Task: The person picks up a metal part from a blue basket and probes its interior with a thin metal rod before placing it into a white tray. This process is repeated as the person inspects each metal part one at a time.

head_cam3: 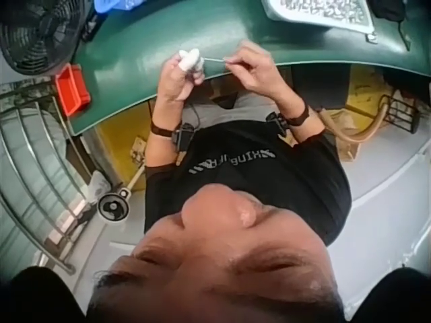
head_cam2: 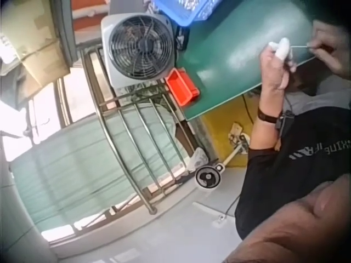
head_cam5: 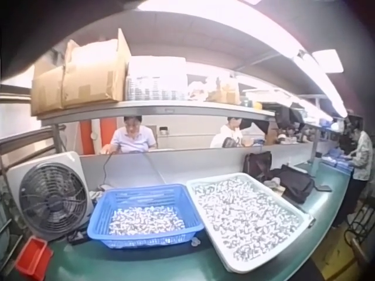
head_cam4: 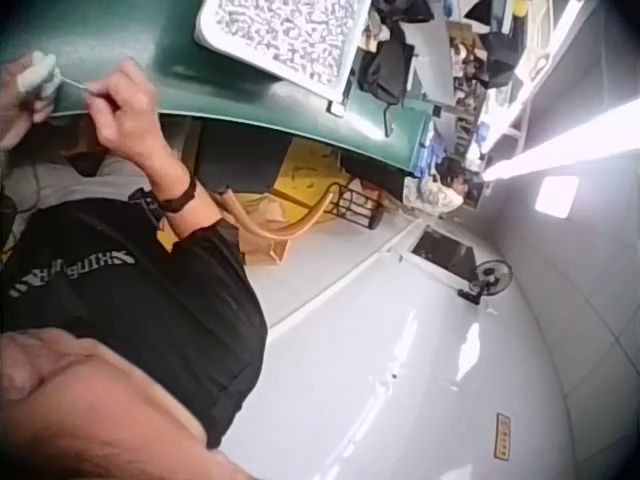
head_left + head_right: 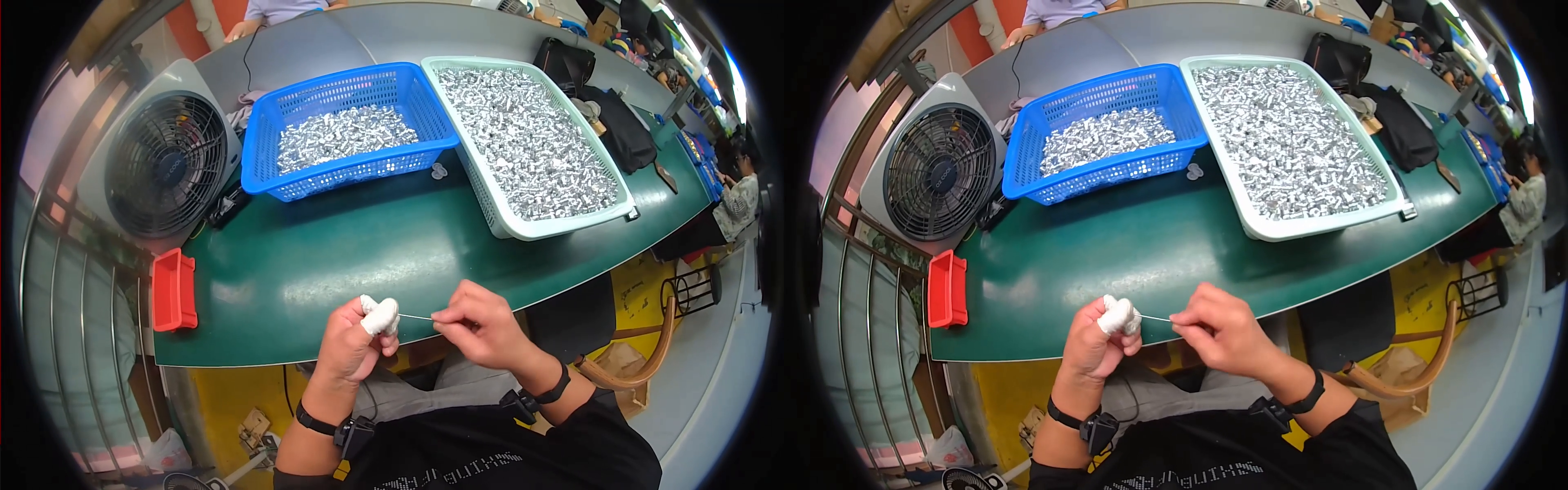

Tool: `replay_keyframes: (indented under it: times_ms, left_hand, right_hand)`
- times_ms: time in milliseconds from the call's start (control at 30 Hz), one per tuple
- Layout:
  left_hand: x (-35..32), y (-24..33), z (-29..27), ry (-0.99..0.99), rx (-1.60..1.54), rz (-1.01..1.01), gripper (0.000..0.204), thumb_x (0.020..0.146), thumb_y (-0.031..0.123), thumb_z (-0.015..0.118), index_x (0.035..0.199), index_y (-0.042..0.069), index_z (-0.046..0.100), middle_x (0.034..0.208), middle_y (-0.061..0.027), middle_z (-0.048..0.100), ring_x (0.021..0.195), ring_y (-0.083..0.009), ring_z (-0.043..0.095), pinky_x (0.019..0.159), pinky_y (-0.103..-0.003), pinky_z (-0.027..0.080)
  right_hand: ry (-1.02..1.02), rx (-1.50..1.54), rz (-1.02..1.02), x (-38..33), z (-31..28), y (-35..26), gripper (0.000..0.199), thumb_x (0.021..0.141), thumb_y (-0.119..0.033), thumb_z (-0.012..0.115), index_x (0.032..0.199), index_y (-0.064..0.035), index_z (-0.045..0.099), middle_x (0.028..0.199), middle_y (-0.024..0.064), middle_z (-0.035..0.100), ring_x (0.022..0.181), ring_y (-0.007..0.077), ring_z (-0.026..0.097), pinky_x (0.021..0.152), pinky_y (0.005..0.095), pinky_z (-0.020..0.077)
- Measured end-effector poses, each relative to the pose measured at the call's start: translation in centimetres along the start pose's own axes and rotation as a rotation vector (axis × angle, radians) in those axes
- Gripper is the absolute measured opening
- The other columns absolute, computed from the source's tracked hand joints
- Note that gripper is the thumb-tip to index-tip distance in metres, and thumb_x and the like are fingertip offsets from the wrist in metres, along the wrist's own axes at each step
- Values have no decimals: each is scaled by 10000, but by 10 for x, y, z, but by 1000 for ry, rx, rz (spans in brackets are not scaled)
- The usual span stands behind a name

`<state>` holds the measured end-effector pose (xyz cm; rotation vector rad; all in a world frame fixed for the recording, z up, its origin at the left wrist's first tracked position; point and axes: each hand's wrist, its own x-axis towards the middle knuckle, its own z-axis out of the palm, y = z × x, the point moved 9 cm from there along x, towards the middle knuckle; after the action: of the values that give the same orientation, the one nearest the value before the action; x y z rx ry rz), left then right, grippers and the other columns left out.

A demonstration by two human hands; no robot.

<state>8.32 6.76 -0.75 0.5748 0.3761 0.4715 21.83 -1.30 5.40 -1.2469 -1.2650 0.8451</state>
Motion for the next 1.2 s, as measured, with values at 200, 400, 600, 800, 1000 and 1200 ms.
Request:
replay_keyframes:
  times_ms: [200,400,600,800,1000,1200]
  left_hand:
    - [5,7,3,196,-10,129,71,901,82,661,904,33,610,838,-79,625,660,-166,547,573,-311,447]
    - [5,-1,-3,97,126,80,93,919,111,658,940,45,596,869,-71,625,707,-161,557,588,-300,452]
    - [10,-6,5,74,-178,9,123,911,46,666,1021,6,627,859,-69,636,756,-152,598,665,-291,491]
    - [5,9,10,44,225,187,132,925,49,647,1051,22,618,918,-73,636,782,-162,604,709,-292,502]
    - [6,11,-1,85,105,260,162,950,18,584,1111,31,592,968,-76,629,816,-171,598,747,-315,501]
    - [4,20,-16,150,-169,266,165,1017,157,514,1094,32,588,921,-80,615,762,-192,552,692,-336,460]
  right_hand:
    - [130,-500,-370,-4,3,-38,117,798,48,730,902,11,690,762,52,553,590,124,501,480,267,369]
    - [-25,764,683,-18,16,51,126,769,69,742,851,9,668,741,81,542,559,157,494,454,293,365]
    - [145,-701,-574,-10,7,-46,72,842,71,688,896,26,672,745,56,556,575,116,484,454,257,343]
    - [-60,923,764,-23,15,51,108,825,86,693,904,16,668,731,57,545,570,132,485,459,269,350]
    - [141,-189,-122,-7,-15,-6,141,814,70,721,929,-5,691,758,39,551,600,89,491,486,239,364]
    - [195,-323,-165,-12,-8,-19,119,820,61,714,920,-3,706,787,22,563,629,59,496,514,212,363]
